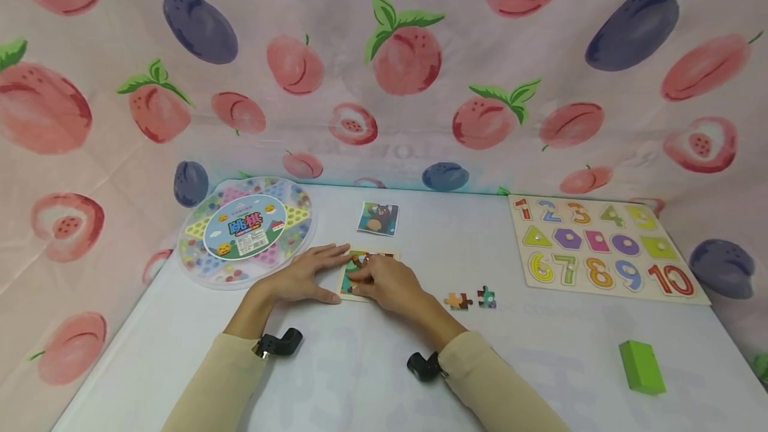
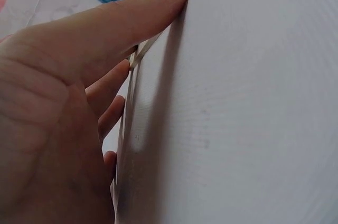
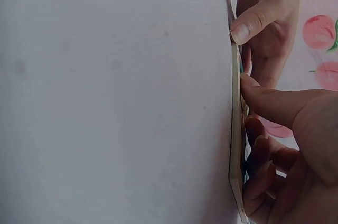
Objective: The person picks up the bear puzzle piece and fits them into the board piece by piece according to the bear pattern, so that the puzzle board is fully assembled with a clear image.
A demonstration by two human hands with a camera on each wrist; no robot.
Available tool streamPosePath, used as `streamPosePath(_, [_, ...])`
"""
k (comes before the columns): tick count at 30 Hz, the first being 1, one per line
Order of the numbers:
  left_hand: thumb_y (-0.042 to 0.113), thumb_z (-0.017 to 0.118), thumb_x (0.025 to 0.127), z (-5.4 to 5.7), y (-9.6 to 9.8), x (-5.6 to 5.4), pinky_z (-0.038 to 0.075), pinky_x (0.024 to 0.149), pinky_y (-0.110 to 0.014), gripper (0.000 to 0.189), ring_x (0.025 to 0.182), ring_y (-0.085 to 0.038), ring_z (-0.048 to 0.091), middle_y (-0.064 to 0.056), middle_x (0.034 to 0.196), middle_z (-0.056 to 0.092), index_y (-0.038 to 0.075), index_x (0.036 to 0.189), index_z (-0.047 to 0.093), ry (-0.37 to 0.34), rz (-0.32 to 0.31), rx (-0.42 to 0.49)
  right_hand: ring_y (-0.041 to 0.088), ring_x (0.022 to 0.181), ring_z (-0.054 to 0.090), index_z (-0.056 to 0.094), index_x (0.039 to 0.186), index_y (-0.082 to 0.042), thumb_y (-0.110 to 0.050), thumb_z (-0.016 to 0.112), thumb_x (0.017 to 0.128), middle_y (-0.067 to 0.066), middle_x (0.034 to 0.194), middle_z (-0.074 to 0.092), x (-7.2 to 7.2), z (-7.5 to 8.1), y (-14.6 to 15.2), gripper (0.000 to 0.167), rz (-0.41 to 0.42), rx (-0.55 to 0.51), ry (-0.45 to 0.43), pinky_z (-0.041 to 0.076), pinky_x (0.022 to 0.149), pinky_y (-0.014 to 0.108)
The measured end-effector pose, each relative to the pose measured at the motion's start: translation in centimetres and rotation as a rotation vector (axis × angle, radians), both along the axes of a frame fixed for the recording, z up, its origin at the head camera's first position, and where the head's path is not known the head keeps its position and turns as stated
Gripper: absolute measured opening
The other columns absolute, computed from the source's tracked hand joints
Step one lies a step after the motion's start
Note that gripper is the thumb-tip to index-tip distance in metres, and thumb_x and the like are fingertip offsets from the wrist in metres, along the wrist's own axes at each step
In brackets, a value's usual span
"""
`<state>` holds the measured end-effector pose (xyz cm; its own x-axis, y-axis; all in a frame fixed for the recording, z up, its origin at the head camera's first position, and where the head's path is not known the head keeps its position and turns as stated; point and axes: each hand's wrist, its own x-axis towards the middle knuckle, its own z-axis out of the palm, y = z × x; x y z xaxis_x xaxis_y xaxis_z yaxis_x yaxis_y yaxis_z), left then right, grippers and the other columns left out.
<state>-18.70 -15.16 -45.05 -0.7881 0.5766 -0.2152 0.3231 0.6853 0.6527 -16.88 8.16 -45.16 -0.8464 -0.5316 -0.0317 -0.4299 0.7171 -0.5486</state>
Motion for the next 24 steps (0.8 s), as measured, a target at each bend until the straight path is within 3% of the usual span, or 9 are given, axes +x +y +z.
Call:
streamPosePath(9, [0.038,0.082,0.084,0.0,0.0,0.0,0.010,0.126,-0.070,0.084,0.162,-0.031,0.014,0.006,0.171,0.026,0.024,0.156,0.043,-0.004,-0.003,0.002,0.018,0.101,0.065,0.071,0.130,-0.025,-0.031,0.067,0.098,0.006,0.116,0.068,0.2,0.3,0.4,0.032,0.080,0.072,0.010,0.054,0.078,0.037])
streamPosePath(17, [0.040,0.083,0.083,-0.1,0.0,0.0,0.011,0.127,-0.069,0.084,0.162,-0.031,0.014,0.007,0.171,0.026,0.026,0.156,0.043,-0.007,0.008,-0.004,0.013,0.103,0.062,0.073,0.128,-0.020,-0.027,0.068,0.098,0.001,0.118,0.074,-0.8,-0.3,1.8,0.031,0.136,-0.127,-0.077,0.047,0.084,0.028])
streamPosePath(24, [0.039,0.083,0.083,0.0,0.1,0.1,0.011,0.127,-0.068,0.084,0.162,-0.031,0.014,0.007,0.171,0.027,0.025,0.156,0.043,-0.003,0.010,-0.003,0.012,0.098,0.063,0.078,0.118,-0.019,-0.024,0.075,0.092,-0.002,0.113,0.077,-0.8,-0.5,1.6,0.026,0.123,-0.133,-0.056,0.047,0.079,0.024])
